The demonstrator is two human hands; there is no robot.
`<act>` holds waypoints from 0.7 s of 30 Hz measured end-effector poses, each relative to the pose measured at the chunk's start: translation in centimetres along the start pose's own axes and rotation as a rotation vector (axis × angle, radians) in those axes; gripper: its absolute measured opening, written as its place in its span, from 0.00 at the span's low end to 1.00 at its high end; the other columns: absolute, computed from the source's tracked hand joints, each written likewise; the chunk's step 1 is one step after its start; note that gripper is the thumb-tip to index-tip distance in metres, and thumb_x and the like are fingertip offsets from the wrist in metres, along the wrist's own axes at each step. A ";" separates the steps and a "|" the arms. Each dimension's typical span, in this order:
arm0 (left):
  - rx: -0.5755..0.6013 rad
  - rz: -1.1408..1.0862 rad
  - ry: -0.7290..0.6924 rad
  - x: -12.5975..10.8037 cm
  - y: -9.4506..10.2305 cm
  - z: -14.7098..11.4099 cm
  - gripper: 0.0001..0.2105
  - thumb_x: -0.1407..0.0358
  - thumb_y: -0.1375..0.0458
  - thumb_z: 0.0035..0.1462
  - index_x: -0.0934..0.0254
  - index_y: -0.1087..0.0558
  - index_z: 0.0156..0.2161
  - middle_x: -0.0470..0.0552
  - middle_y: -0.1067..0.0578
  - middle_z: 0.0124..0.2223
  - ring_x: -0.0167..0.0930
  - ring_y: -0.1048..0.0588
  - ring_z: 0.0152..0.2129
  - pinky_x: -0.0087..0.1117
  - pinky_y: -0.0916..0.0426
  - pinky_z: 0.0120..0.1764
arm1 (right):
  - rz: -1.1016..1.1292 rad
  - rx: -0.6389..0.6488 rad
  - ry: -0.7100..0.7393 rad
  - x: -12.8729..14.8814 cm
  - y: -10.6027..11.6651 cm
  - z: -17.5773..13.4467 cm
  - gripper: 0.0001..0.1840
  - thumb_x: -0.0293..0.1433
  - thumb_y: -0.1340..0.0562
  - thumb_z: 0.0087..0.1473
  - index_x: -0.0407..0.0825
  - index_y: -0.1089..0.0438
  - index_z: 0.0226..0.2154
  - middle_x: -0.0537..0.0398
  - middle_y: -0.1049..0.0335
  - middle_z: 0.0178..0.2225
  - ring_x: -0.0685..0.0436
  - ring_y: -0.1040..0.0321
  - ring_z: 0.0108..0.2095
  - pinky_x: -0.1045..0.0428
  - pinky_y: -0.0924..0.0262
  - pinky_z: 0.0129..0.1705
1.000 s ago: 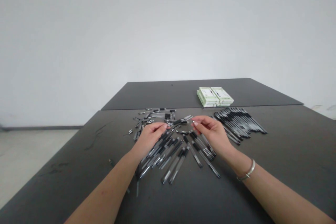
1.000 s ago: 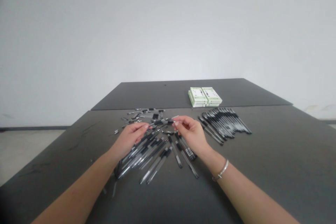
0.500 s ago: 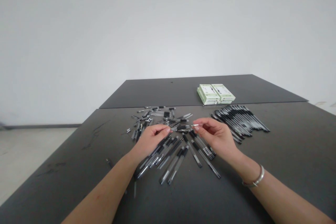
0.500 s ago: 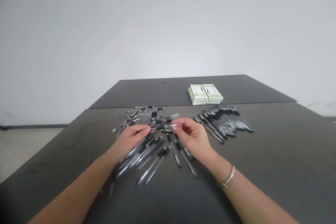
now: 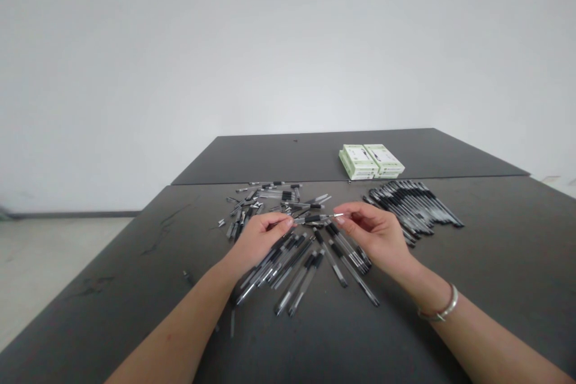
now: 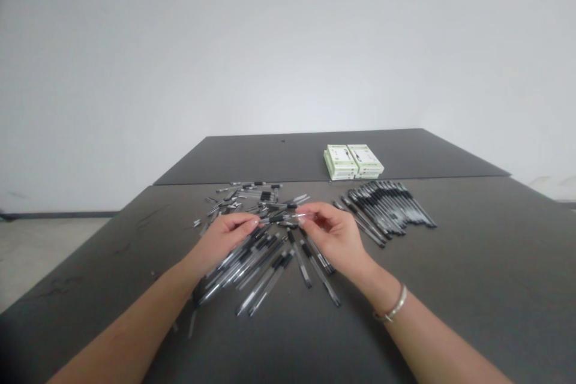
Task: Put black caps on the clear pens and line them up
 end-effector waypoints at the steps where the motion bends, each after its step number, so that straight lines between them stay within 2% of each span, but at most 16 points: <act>1: 0.002 0.007 0.002 0.0 0.0 0.0 0.14 0.56 0.44 0.57 0.63 0.20 0.35 0.50 0.21 0.33 0.34 0.26 0.32 0.31 0.36 0.36 | -0.008 0.005 0.001 0.0 0.0 0.0 0.08 0.33 0.33 0.48 0.49 0.25 0.33 0.52 0.24 0.30 0.48 0.30 0.28 0.53 0.34 0.30; 11: 0.014 0.029 0.004 -0.2 -0.2 -0.1 0.13 0.58 0.44 0.56 0.63 0.20 0.36 0.51 0.20 0.34 0.35 0.25 0.33 0.31 0.35 0.37 | -0.157 0.091 0.069 0.1 -0.6 -0.2 0.07 0.32 0.36 0.52 0.49 0.25 0.35 0.53 0.24 0.30 0.48 0.29 0.29 0.54 0.34 0.31; 21: 0.039 0.059 0.028 -0.9 -0.4 -0.2 0.13 0.61 0.45 0.57 0.67 0.21 0.37 0.51 0.21 0.36 0.33 0.25 0.34 0.31 0.34 0.38 | -0.272 0.097 0.084 -0.1 -0.6 -0.3 0.08 0.32 0.37 0.53 0.48 0.24 0.36 0.52 0.23 0.32 0.47 0.28 0.30 0.53 0.35 0.33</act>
Point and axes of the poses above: each hand's wrist, its own z-axis towards the middle knuckle, its own y-axis out of the back of the hand, x = y × z, the point moved 5 cm from there along z, towards the middle knuckle
